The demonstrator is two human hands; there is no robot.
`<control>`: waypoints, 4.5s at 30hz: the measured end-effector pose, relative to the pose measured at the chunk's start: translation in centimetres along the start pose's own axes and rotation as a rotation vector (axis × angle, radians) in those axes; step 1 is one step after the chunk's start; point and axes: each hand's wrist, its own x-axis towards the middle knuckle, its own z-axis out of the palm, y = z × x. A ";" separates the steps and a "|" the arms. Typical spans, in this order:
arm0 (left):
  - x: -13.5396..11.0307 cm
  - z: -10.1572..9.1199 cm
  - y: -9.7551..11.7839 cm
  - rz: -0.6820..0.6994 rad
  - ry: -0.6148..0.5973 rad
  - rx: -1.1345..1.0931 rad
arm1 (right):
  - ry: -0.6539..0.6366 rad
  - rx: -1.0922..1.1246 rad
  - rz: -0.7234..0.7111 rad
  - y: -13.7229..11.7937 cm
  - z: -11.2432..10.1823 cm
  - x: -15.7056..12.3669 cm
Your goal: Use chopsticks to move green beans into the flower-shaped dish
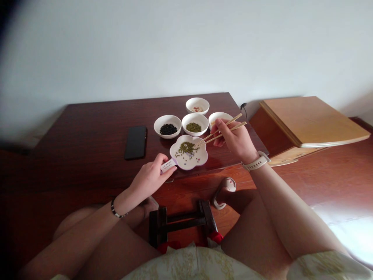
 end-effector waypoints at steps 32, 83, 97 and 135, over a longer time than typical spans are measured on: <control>0.3 0.0 -3.0 0.001 0.097 0.030 | 0.136 0.126 0.023 1.8 0.5 0.4; 8.3 -2.0 -5.1 0.012 -0.053 -0.527 | -0.006 0.374 0.188 6.7 2.6 2.1; 7.8 -2.2 -4.7 0.005 -0.062 -0.487 | -0.071 0.351 0.238 6.5 2.6 2.1; 7.4 -2.2 -4.4 -0.014 -0.081 -0.520 | -0.086 0.469 0.233 7.1 2.7 1.5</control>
